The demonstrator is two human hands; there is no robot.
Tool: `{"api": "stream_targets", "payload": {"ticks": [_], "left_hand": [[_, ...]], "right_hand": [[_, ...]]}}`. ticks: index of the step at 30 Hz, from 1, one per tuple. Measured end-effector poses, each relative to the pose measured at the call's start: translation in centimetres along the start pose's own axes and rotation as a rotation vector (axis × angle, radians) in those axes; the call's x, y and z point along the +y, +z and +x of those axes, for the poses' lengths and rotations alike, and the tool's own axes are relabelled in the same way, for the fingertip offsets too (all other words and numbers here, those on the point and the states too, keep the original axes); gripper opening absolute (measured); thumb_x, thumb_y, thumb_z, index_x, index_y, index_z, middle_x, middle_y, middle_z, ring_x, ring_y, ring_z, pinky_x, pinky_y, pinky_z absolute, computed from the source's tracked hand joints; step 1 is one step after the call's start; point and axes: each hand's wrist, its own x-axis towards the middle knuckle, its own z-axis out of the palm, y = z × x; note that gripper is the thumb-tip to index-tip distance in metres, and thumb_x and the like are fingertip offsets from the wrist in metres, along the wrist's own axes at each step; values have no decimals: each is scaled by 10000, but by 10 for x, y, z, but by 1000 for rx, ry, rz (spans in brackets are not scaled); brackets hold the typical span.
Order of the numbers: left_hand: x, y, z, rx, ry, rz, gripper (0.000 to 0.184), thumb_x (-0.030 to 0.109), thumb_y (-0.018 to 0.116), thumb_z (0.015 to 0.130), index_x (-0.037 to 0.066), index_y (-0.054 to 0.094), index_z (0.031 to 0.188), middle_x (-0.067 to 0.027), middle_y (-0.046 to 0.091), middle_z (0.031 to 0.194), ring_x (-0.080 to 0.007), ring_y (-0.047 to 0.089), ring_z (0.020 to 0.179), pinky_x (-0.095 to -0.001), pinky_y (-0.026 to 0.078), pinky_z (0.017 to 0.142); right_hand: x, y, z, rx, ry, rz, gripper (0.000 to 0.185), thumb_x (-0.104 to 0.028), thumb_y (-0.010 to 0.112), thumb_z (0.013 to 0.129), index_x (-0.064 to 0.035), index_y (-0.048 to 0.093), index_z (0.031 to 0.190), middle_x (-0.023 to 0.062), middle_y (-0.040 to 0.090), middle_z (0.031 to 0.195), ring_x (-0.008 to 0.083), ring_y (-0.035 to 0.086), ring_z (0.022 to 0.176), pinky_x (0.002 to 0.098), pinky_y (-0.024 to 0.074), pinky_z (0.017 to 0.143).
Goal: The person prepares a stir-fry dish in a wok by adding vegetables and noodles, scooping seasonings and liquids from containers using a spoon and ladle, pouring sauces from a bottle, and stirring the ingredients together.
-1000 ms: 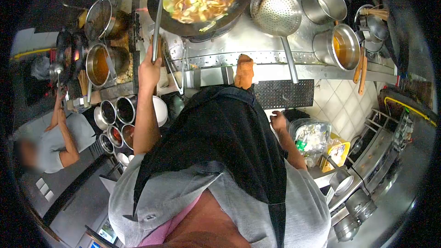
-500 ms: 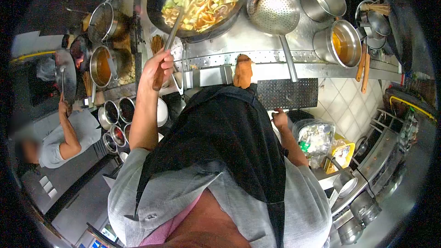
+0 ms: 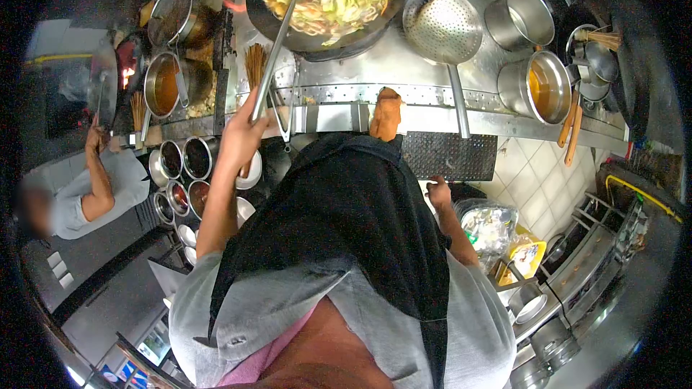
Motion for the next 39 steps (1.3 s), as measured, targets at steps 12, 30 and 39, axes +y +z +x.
{"api": "stream_targets", "payload": {"ticks": [12, 30, 39], "left_hand": [[-1, -93, -29, -370, -69, 297, 697, 63, 697, 830, 225, 486, 1475, -242, 689, 1037, -398, 661, 732, -408, 535, 738], [-21, 31, 75, -24, -151, 17, 626, 177, 701, 853, 218, 522, 1451, -187, 684, 811, -336, 683, 746, -433, 531, 741], [-40, 2, 135, 71, -132, 236, 616, 245, 648, 882, 174, 486, 1472, -228, 707, 926, -403, 684, 865, -472, 529, 811]], "right_hand": [[0, 3, -8, 2, -24, -19, 401, -149, 607, 874, 35, 609, 1230, 190, 730, 943, 206, 722, 696, 323, 559, 711], [26, 27, -15, 53, 5, 84, 407, -137, 605, 866, 5, 614, 1248, 177, 738, 987, 243, 726, 746, 337, 572, 726], [34, 22, -20, 59, 25, 90, 400, -121, 601, 872, 19, 603, 1247, 178, 738, 987, 227, 726, 732, 322, 572, 695]]}}
